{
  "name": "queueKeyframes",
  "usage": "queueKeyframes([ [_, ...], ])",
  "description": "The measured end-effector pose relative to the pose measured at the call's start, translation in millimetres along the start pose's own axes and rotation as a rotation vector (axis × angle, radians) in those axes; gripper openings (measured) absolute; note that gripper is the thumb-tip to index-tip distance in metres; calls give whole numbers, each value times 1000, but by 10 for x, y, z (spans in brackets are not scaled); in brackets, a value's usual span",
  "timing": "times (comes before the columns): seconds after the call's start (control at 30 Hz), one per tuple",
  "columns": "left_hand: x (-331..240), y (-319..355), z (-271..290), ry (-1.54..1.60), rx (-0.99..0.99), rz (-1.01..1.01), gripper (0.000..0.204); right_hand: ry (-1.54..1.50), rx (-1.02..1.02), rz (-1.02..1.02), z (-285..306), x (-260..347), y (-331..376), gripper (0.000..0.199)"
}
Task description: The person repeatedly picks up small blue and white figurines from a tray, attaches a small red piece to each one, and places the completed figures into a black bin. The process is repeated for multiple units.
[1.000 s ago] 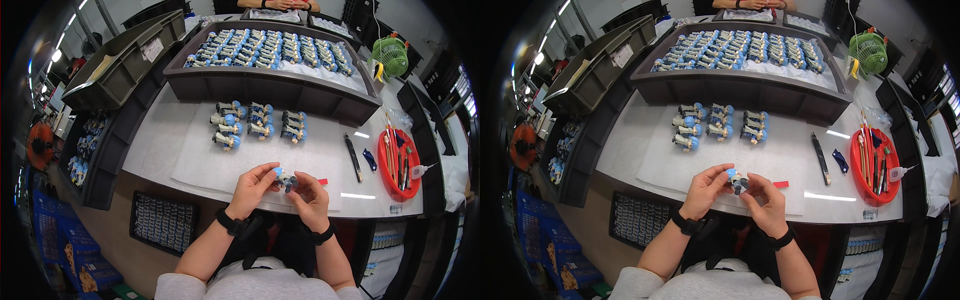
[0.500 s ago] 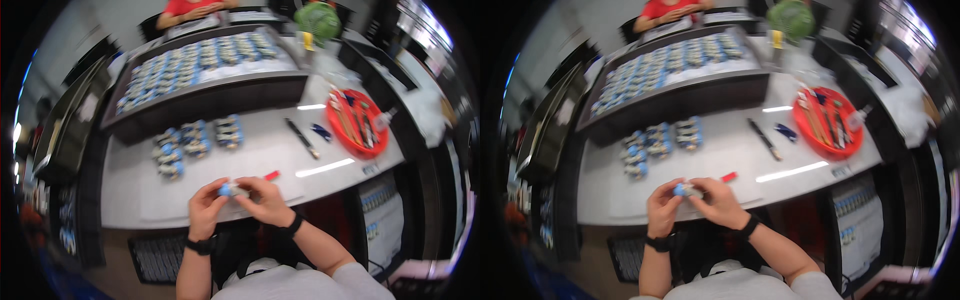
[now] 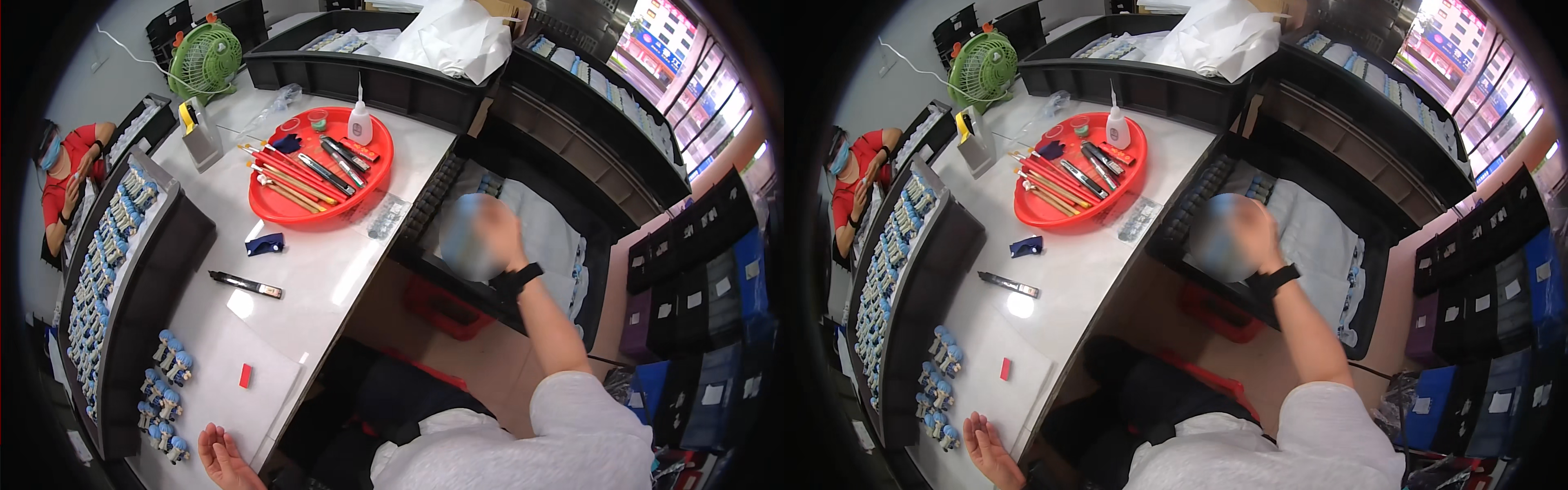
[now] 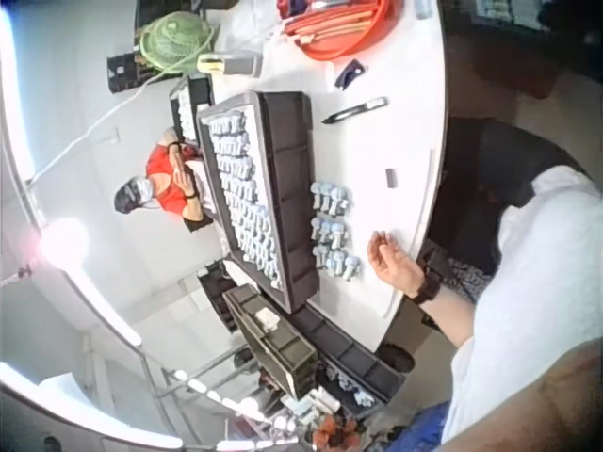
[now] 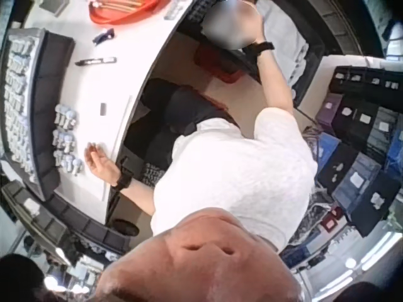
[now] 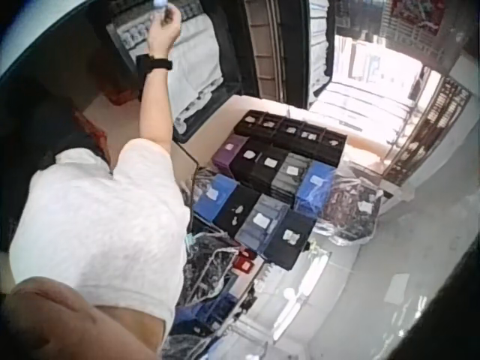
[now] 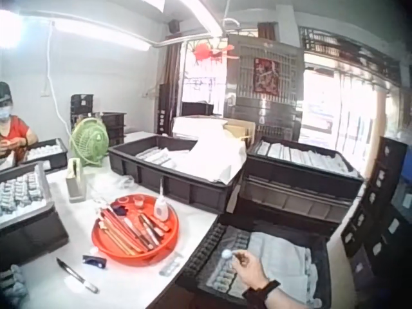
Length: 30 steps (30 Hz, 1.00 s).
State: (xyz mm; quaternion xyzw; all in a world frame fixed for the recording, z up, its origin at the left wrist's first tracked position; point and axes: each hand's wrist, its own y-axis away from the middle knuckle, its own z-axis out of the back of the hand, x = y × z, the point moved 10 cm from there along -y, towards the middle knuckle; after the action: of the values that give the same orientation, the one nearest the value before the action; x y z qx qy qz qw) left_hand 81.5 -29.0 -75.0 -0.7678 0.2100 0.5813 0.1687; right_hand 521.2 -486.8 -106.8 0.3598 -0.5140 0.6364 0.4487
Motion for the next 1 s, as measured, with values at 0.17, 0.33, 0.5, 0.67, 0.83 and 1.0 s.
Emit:
queueKeyframes([
  [0.17, 5, -26, 64, 9, -14, -23, 23, 721, -44, -240, 1277, -1278, -7, 26],
  [0.33, -29, -19, -1, -30, -44, -18, 22, 793, 64, -390, 1484, -2035, 164, 28],
  [0.5, -55, 3, -58, -64, -19, -25, 21, 809, 64, -386, 1445, -2201, 210, 25],
  [0.67, 40, -42, 118, -74, -71, -14, 27, 898, 117, -418, 1405, -2222, 166, 24],
  [0.83, 32, 21, 92, -72, -129, 0, 24, 809, -34, 13, 1165, -1549, -145, 40],
  [1.0, -176, 42, -229, -161, -21, -57, 24, 141, -74, 168, 98, 203, -248, 28],
])
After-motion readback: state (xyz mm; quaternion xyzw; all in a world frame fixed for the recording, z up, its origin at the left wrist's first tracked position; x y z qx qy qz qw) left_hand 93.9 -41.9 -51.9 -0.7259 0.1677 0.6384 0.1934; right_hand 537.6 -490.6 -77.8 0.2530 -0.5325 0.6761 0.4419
